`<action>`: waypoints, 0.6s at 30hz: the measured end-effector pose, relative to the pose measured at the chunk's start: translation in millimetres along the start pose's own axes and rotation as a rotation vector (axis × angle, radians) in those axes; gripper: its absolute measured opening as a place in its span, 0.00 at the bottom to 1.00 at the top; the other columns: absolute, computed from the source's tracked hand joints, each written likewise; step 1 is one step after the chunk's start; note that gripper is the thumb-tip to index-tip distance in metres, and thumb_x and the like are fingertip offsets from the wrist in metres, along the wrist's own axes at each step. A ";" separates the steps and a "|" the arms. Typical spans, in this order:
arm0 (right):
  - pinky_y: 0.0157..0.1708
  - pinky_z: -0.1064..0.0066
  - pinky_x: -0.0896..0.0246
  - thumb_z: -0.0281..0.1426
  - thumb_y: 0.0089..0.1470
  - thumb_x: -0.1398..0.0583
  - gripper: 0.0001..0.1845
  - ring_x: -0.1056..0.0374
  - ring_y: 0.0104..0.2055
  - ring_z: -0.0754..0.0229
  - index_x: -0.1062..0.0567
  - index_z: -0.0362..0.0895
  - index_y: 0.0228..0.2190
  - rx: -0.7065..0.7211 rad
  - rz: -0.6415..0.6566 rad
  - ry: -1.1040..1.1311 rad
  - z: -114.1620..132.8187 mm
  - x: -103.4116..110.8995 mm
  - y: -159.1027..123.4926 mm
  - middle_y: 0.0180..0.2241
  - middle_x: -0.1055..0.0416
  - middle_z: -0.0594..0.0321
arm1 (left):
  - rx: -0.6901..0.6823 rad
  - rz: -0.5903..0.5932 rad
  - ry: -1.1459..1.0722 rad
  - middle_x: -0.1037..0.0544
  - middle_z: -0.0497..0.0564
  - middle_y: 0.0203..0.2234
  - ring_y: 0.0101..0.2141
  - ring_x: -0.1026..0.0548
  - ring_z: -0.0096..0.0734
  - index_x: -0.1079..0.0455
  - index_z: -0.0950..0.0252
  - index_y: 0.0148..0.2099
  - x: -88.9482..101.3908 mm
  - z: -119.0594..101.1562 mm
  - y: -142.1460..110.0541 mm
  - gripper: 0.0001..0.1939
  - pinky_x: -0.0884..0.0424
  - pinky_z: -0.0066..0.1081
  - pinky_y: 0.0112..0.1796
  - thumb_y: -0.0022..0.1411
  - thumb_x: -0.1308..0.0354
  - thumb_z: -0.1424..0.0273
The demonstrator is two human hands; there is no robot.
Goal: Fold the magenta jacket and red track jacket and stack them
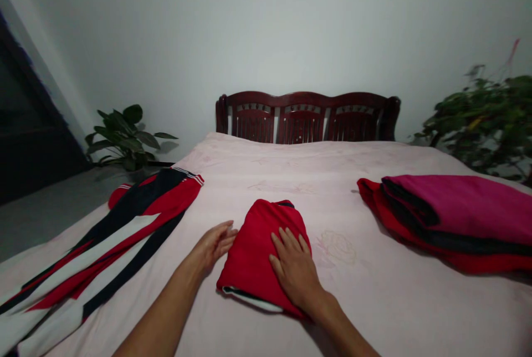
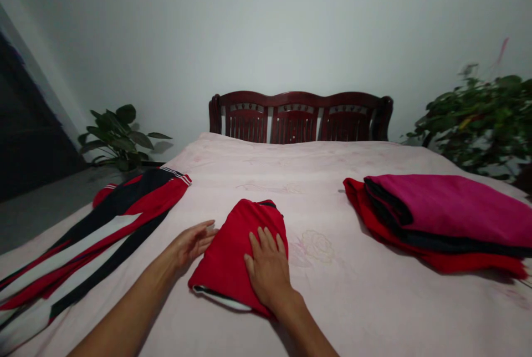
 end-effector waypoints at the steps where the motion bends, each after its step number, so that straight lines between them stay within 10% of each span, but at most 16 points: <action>1: 0.69 0.51 0.65 0.40 0.65 0.51 0.28 0.53 0.71 0.50 0.33 0.44 0.62 -0.008 -0.021 -0.034 -0.3 1.2 1.7 0.67 0.43 0.55 | -0.051 -0.028 0.060 0.28 0.60 0.58 0.58 0.29 0.40 0.33 0.65 0.59 7.9 -8.0 -3.3 0.20 0.36 0.42 0.59 0.68 0.45 0.67; 5: 0.69 0.52 0.65 0.38 0.67 0.53 0.27 0.55 0.71 0.50 0.33 0.46 0.62 0.001 -0.162 -0.144 -0.9 25.8 24.7 0.67 0.43 0.58 | -0.504 0.040 0.731 0.35 0.58 0.65 0.66 0.42 0.39 0.35 0.64 0.64 -31.6 -31.4 -42.1 0.24 0.50 0.43 0.66 0.69 0.52 0.63; 9: 0.67 0.44 0.68 0.40 0.66 0.52 0.28 0.61 0.72 0.47 0.35 0.46 0.63 -0.029 -0.050 -0.136 -28.9 16.0 58.7 0.69 0.49 0.57 | -0.659 0.187 1.374 0.45 0.54 0.70 0.70 0.51 0.48 0.43 0.56 0.70 -88.5 19.8 -76.7 0.30 0.56 0.58 0.66 0.68 0.49 0.60; 13: 0.67 0.41 0.68 0.40 0.62 0.47 0.29 0.60 0.72 0.45 0.35 0.48 0.63 -0.187 0.071 0.233 -77.3 -10.9 83.5 0.70 0.50 0.57 | -0.723 0.107 1.579 0.50 0.53 0.71 0.69 0.51 0.50 0.52 0.51 0.72 -88.3 47.1 -83.8 0.31 0.54 0.63 0.64 0.70 0.52 0.63; 18: 0.70 0.58 0.65 0.40 0.61 0.47 0.33 0.55 0.71 0.52 0.38 0.39 0.64 -0.373 -0.083 0.556 -119.0 -9.7 84.5 0.69 0.47 0.51 | -0.852 0.014 1.619 0.46 0.50 0.70 0.68 0.47 0.48 0.53 0.49 0.72 -78.6 48.7 -84.6 0.31 0.48 0.60 0.64 0.70 0.52 0.64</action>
Point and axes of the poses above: each hand's wrist, its own y-axis towards the middle knuckle, its own x-axis out of the back of the hand, z = x × y, the point moved 10 cm from there along y, towards the middle knuckle
